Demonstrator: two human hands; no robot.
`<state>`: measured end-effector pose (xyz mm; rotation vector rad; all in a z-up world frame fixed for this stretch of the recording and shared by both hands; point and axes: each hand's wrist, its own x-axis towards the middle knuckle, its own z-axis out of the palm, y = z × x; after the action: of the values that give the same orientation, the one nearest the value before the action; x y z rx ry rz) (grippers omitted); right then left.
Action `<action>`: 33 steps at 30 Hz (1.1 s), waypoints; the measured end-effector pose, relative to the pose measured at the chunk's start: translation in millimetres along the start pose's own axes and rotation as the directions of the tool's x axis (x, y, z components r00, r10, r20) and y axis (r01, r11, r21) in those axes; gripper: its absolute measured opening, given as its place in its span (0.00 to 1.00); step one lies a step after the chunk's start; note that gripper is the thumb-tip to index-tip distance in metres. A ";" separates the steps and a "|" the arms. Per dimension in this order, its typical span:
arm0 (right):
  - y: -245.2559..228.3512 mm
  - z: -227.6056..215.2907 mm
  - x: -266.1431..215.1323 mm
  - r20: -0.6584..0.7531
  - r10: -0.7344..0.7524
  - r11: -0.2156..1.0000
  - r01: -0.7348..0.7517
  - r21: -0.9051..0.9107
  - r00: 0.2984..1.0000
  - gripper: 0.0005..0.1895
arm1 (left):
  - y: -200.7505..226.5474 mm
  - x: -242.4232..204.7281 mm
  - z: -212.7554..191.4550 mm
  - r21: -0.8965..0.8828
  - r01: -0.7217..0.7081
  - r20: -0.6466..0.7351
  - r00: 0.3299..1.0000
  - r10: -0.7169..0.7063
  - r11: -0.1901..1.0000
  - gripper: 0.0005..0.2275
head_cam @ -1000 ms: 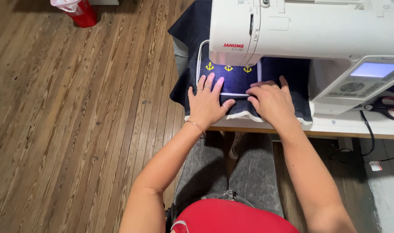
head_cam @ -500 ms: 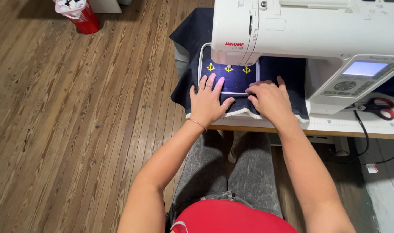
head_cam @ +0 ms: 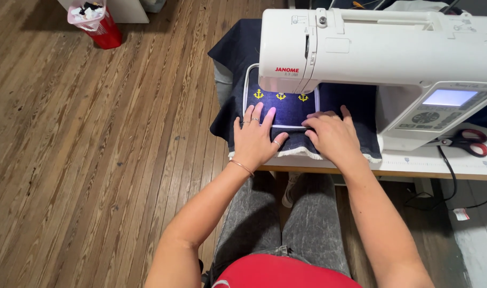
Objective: Operating an embroidery machine by trimming threads and navigating the digital interface
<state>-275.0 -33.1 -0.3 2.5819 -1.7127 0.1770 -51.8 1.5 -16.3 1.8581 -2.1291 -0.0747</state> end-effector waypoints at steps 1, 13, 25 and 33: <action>-0.1 -0.2 0.3 0.001 0.001 1.000 -0.001 0.002 1.000 0.14 | -0.3 0.6 0.4 0.001 -0.001 0.002 1.000 0.001 1.000 0.33; 1.6 1.6 -1.2 -0.017 -0.042 0.999 0.042 -0.014 0.999 0.16 | -1.9 2.7 6.5 0.008 -0.023 -0.042 0.999 0.023 1.000 0.34; 0.8 0.1 -3.6 -0.065 -0.054 0.998 0.052 -0.034 0.996 0.15 | -3.5 3.0 8.3 -0.010 -0.035 -0.062 0.997 0.034 0.999 0.34; 147.4 -41.5 -80.1 -0.759 0.425 0.727 0.314 0.611 0.494 0.07 | -0.9 1.4 7.0 0.097 -0.087 -0.279 0.954 0.111 0.992 0.28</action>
<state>-444.5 -13.4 27.0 1.9344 -1.3660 2.1136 -52.9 -1.2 -22.9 1.6850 -2.0453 0.2913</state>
